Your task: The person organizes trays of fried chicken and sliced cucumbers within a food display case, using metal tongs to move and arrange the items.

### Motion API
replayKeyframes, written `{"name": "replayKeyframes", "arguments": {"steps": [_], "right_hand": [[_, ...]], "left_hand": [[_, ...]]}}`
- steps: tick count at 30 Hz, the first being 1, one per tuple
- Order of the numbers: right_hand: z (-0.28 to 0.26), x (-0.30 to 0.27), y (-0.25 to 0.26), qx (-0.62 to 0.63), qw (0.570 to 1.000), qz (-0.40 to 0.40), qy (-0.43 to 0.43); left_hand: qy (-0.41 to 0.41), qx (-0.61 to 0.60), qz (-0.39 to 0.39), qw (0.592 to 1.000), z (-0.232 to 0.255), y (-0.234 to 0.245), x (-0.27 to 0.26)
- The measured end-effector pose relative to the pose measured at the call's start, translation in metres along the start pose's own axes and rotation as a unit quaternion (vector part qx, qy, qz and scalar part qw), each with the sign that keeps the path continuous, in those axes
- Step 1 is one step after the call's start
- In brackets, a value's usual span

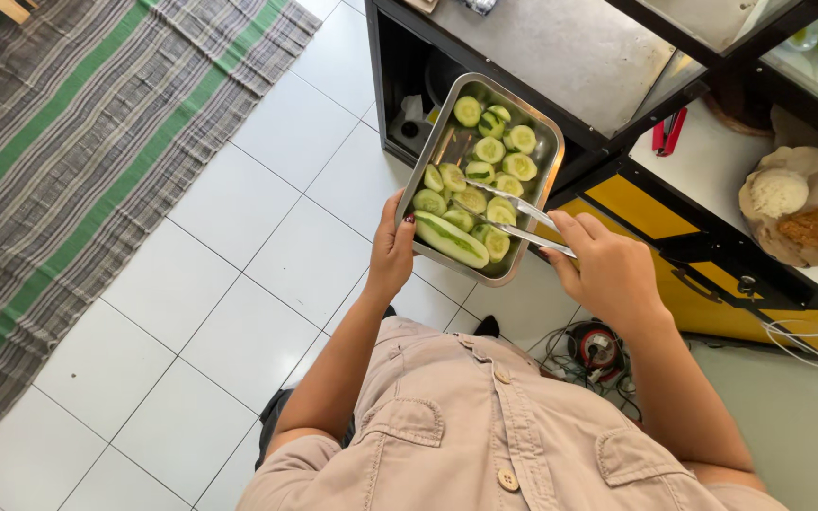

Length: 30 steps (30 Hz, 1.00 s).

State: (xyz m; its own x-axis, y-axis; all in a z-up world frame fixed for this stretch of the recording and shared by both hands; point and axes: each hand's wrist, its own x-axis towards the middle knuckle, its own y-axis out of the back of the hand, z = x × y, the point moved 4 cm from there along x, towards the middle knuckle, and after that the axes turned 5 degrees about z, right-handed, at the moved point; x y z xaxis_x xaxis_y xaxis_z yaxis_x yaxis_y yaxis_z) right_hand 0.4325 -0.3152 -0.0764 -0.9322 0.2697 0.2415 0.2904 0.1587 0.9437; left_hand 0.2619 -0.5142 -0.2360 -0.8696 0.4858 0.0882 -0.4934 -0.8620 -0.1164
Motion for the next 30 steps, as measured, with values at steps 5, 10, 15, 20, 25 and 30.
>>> {"name": "replayKeyframes", "arguments": {"steps": [5, 10, 15, 20, 25, 30], "right_hand": [[0.019, -0.008, -0.008, -0.03, 0.999, -0.021, -0.017], [0.026, -0.01, -0.009, -0.01, 0.999, 0.032, -0.02], [0.028, -0.014, -0.002, 0.042, 0.998, 0.034, -0.044], [0.019, -0.016, -0.007, 0.039, 0.997, 0.021, -0.061], [0.02, -0.019, -0.008, 0.053, 0.995, -0.005, -0.079], [0.022, -0.021, -0.007, 0.069, 0.994, -0.026, -0.085]], "left_hand": [[0.078, -0.003, 0.006, 0.997, -0.003, -0.017, -0.013], [0.105, -0.054, 0.002, 0.993, -0.01, -0.023, -0.012], [0.102, -0.051, -0.002, 0.993, -0.014, -0.03, -0.006], [0.068, -0.022, -0.01, 0.997, -0.019, -0.04, -0.003], [0.082, -0.038, -0.019, 0.996, -0.023, -0.045, -0.002], [0.068, -0.03, -0.04, 0.996, -0.021, -0.047, -0.002]]}}
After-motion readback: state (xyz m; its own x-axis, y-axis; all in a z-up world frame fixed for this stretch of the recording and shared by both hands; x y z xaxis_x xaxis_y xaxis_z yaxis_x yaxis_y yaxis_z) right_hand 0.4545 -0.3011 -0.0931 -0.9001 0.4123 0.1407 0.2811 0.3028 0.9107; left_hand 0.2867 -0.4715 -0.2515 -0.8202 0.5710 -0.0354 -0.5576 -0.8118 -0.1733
